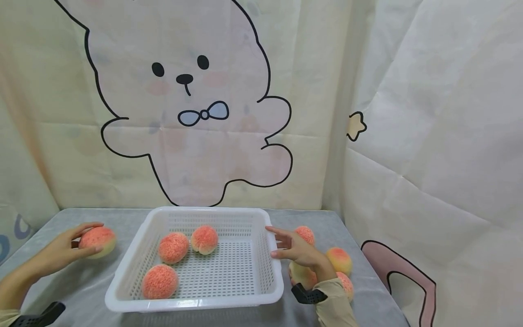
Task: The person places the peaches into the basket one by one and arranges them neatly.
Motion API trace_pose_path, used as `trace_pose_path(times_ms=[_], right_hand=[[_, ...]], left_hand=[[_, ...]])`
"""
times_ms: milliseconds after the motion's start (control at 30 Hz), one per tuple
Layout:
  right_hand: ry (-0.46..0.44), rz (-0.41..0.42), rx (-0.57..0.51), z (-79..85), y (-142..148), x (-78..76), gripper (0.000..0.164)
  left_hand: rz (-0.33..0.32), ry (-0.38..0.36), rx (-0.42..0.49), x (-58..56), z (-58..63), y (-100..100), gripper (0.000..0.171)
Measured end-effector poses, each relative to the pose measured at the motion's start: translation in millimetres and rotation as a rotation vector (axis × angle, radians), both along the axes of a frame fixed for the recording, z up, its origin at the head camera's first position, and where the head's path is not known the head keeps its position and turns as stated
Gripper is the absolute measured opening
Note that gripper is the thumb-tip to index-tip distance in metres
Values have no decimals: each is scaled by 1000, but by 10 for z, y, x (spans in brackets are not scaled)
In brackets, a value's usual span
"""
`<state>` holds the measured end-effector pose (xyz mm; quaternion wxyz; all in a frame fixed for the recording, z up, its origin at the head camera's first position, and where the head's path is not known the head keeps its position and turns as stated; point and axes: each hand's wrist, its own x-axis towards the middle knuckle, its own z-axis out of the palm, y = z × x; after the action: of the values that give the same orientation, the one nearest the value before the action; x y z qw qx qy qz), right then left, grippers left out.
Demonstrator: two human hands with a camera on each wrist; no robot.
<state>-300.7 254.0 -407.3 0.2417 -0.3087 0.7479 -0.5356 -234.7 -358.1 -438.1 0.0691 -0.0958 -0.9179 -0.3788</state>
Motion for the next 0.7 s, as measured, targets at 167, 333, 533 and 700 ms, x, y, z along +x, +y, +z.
trace_pose_path(times_ms=[167,333,533,700], right_hand=[[-18,-18,9,-4,4,-12,79],[-13,-6,-5,-23,19,-5,80],[-1,6,-16,-35,24,0,80],[7,-12,-3,-26,21,-3,80]], left_hand=[[3,36,-18,-13,56,40,66],[-12,23,-23,-46,157,99,67],[-42,51,-3,-96,335,173,66],[-61,40,23,-122,517,263,67]])
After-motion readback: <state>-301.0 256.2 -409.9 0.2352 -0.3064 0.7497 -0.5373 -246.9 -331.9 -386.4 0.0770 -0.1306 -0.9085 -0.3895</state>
